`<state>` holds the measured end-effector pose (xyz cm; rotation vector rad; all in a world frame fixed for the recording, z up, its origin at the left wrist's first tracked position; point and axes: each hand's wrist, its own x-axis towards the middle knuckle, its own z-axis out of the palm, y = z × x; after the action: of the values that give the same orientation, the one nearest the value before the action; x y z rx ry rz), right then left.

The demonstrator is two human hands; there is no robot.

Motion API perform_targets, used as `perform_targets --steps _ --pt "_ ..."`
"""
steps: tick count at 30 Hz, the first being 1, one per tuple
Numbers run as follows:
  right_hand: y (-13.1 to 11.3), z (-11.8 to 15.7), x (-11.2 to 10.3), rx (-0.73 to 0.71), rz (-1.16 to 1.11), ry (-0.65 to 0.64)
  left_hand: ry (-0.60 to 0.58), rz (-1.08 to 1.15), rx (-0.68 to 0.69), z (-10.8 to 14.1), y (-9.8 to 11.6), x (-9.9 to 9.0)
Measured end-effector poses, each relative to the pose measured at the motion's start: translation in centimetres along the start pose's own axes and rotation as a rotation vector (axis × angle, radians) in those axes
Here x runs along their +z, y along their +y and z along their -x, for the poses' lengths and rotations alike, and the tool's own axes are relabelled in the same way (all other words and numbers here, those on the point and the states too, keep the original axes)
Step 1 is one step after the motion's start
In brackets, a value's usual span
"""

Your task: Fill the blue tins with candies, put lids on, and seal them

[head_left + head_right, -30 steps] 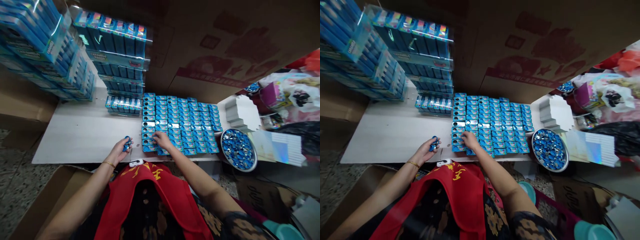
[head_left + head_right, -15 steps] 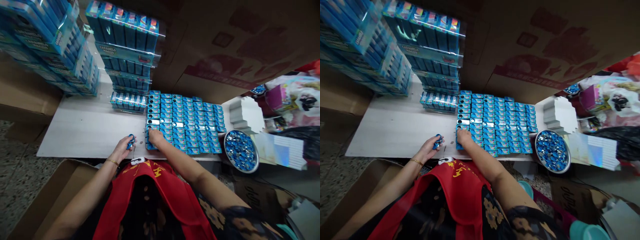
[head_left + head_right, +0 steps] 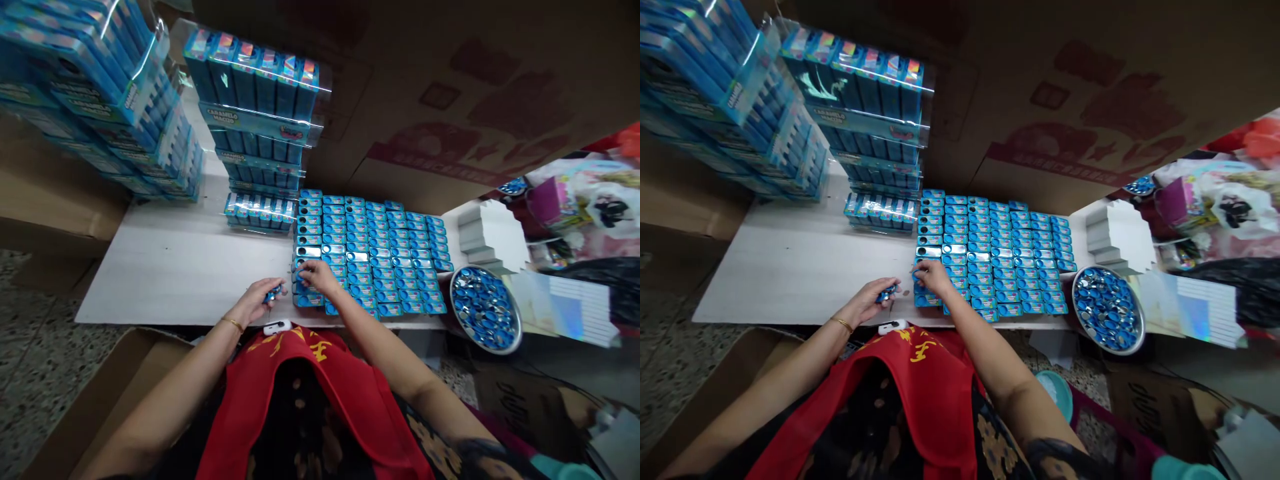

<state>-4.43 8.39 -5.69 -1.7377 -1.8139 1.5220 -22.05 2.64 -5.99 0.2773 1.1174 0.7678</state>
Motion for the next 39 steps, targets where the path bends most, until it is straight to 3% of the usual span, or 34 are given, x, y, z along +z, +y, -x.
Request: perform_targets --steps 3,6,10,15,17,19,22,24,26,30,34,39 --pt "0.0 -0.9 -1.5 0.025 0.444 0.121 0.000 0.108 -0.018 -0.1 0.3 -1.0" --pt "-0.8 -2.0 -1.1 0.092 0.744 0.043 -0.006 0.170 -0.011 -0.1 0.4 -1.6" --pt "-1.7 -3.7 0.3 0.179 0.827 -0.001 0.006 0.213 0.033 -0.3 0.7 -1.5" --pt "-1.6 -3.8 -0.3 0.177 0.860 -0.027 0.128 0.161 0.064 -0.6 0.8 -1.0" --pt "-1.6 -2.7 -0.6 0.078 0.811 -0.002 0.188 0.142 0.050 -0.9 0.7 -0.7" --pt "-1.7 -1.3 -0.3 -0.175 0.677 -0.004 0.206 0.139 0.032 -1.2 0.6 -0.5" --pt "-1.9 0.2 0.5 -0.570 0.491 -0.108 0.140 0.183 0.020 -1.7 0.5 -0.1" --pt "-1.8 0.5 0.7 -0.651 0.452 -0.151 0.084 0.234 -0.007 -1.9 0.5 0.0" --pt "-1.4 0.1 0.2 -0.587 0.423 -0.082 0.066 0.255 -0.046 -1.9 0.6 0.0" --pt "-0.6 -1.9 -2.1 -0.202 0.454 0.157 0.126 0.187 -0.011 -1.6 0.7 -0.1" --pt "-1.2 -4.1 -2.7 0.034 0.690 0.101 0.108 0.191 0.037 -1.2 0.9 -0.1" --pt "-2.3 -7.0 -1.4 0.171 0.806 0.024 0.067 0.180 0.071 -0.8 1.3 -0.2"
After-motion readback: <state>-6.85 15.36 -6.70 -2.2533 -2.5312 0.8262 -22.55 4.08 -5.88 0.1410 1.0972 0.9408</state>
